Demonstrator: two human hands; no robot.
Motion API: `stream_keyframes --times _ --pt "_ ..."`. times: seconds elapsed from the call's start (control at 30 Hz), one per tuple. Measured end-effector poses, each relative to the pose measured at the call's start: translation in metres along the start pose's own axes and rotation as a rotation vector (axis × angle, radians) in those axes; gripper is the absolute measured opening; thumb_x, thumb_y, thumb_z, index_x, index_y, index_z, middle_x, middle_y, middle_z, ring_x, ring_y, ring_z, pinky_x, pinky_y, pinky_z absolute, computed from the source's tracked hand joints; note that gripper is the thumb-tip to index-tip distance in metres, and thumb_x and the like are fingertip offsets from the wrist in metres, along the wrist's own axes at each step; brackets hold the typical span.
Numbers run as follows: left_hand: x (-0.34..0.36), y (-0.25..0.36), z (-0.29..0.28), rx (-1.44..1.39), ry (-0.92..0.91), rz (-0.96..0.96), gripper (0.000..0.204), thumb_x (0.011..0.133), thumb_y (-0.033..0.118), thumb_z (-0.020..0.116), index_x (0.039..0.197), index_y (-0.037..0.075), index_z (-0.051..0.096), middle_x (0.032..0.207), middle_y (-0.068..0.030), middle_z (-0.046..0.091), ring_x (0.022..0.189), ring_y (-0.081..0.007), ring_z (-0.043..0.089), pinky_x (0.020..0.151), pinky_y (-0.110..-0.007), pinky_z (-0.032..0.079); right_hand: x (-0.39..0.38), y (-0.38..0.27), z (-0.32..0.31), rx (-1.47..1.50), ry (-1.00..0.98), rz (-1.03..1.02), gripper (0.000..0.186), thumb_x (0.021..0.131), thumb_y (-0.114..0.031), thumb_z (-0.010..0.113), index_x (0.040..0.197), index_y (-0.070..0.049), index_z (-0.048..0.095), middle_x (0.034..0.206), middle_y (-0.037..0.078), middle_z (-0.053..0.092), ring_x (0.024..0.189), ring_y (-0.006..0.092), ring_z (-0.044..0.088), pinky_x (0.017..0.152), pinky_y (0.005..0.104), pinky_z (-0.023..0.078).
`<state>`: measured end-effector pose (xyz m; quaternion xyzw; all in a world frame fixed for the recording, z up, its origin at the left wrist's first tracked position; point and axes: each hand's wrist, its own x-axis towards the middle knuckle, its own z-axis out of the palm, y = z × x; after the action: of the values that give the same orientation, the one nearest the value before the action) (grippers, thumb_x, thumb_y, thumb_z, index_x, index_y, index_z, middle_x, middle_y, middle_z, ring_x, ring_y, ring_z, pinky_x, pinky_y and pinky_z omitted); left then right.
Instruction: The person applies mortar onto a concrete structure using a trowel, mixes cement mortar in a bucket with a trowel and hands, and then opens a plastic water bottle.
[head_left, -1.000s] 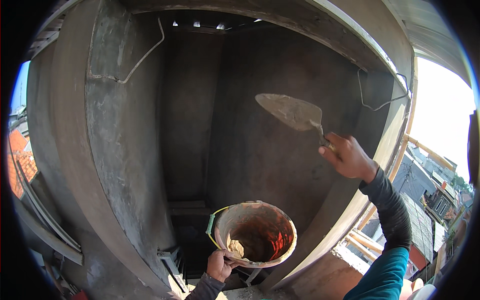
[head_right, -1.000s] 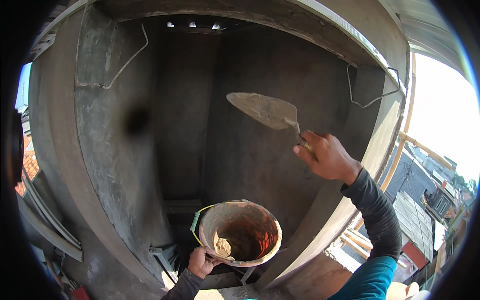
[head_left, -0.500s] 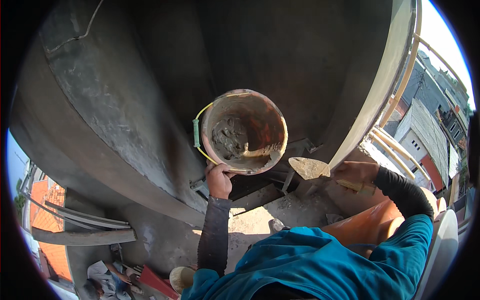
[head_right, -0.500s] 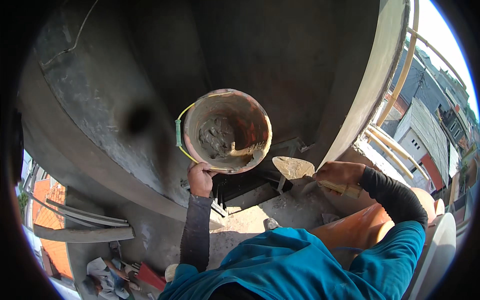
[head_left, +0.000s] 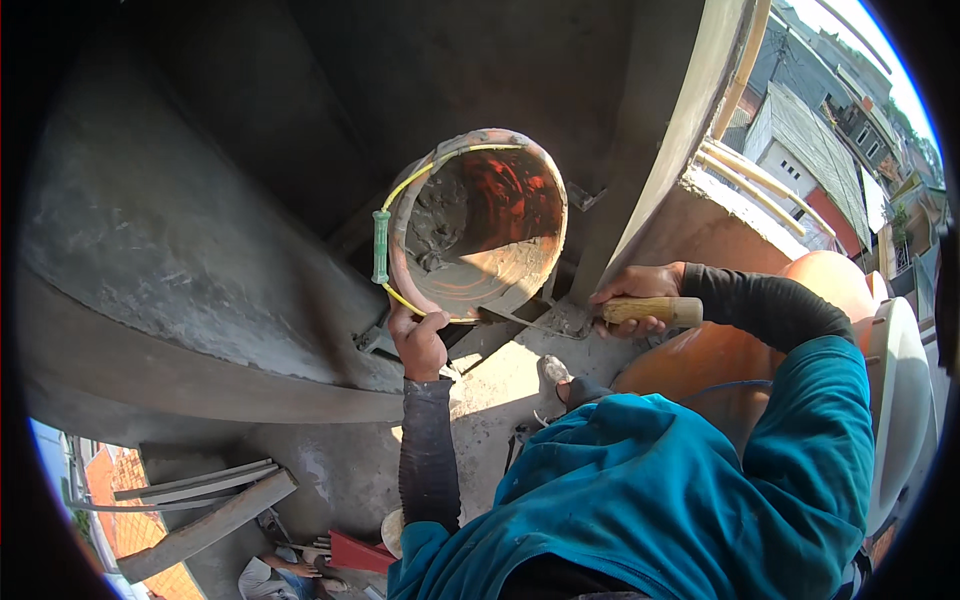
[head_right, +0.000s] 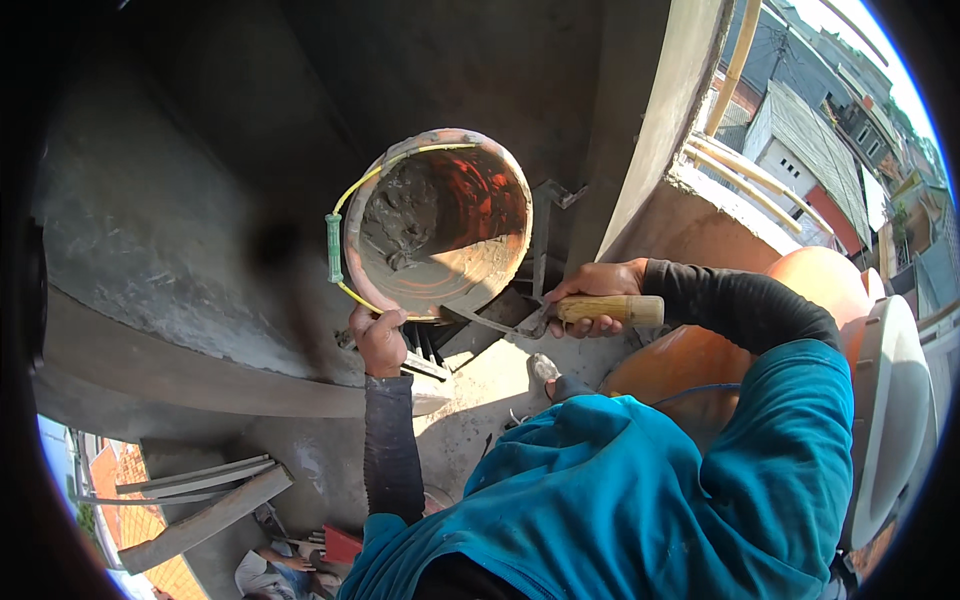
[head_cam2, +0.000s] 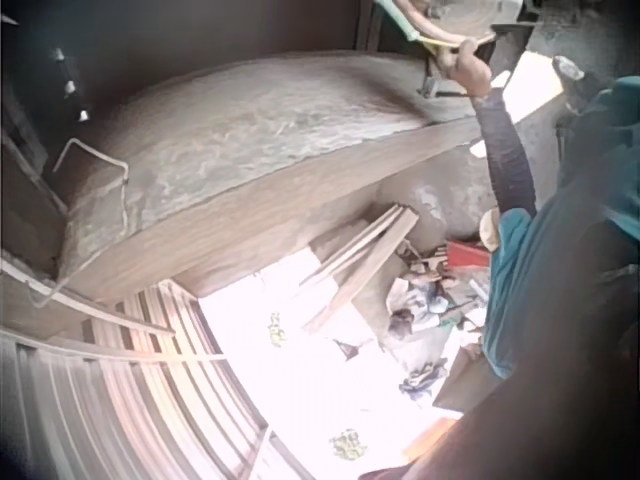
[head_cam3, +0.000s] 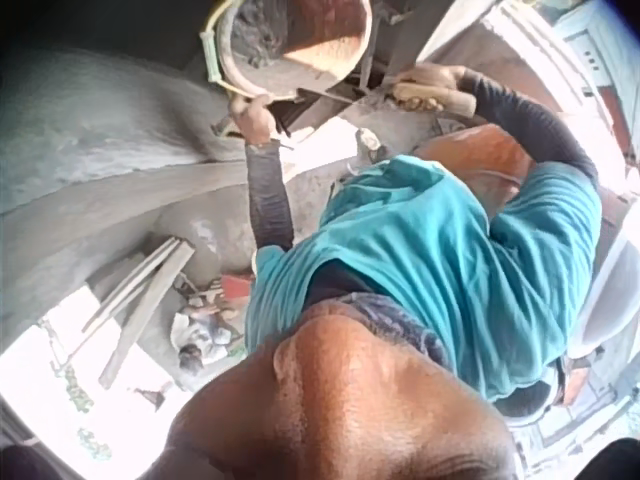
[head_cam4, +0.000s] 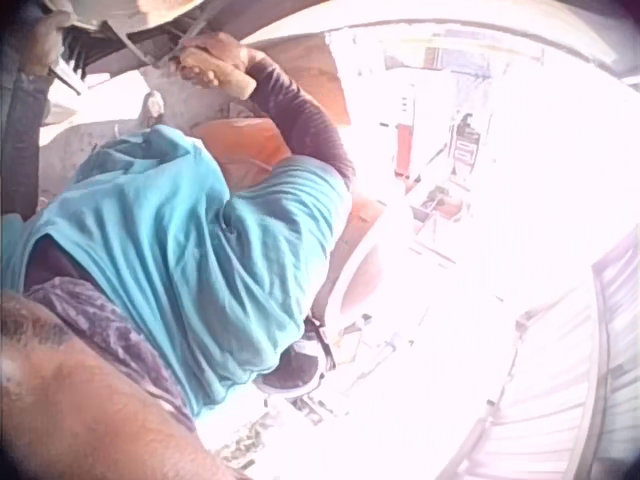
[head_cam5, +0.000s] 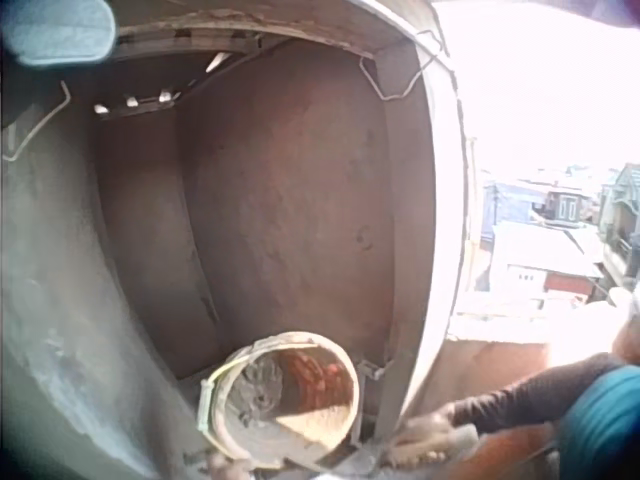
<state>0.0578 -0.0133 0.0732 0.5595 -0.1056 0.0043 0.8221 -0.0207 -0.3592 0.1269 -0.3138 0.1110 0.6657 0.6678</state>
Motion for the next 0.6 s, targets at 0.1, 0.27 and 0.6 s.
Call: stream_keyframes --times 0.1,0.27,0.6 --pt "0.007 -0.018 -0.015 -0.093 0.016 -0.069 0.027 0.065 -0.003 0.053 0.091 -0.003 0.060 0.088 -0.0057 0.061 0.080 -0.0166 0.059 0.076 -0.029 0.047 0.046 0.014 -0.044 0.176 -0.450 -0.084 0.059 0.101 -0.049 0.024 0.119 0.000 0.052 0.071 0.006 0.048 0.047 0.0134 0.051 0.040 0.0278 0.050" --pt "0.030 -0.050 -0.024 -0.445 0.111 -0.309 0.048 0.068 -0.006 0.051 0.116 0.000 0.054 0.107 -0.0137 0.061 0.090 -0.0269 0.065 0.075 -0.039 0.059 0.062 -0.018 -0.049 0.225 -0.570 -0.407 0.061 0.101 -0.049 0.024 0.116 0.004 0.049 0.067 0.009 0.048 0.046 0.0193 0.053 0.041 0.0314 0.051" --pt "0.072 -0.122 -0.021 -0.310 0.262 -0.587 0.053 0.066 0.001 0.050 0.119 0.001 0.051 0.114 -0.0163 0.057 0.095 -0.0347 0.064 0.071 -0.052 0.061 0.048 -0.011 -0.126 0.263 -0.769 -1.070 0.062 0.093 -0.055 0.037 0.109 0.002 0.056 0.065 0.013 0.047 0.046 0.0217 0.045 0.042 0.0346 0.042"
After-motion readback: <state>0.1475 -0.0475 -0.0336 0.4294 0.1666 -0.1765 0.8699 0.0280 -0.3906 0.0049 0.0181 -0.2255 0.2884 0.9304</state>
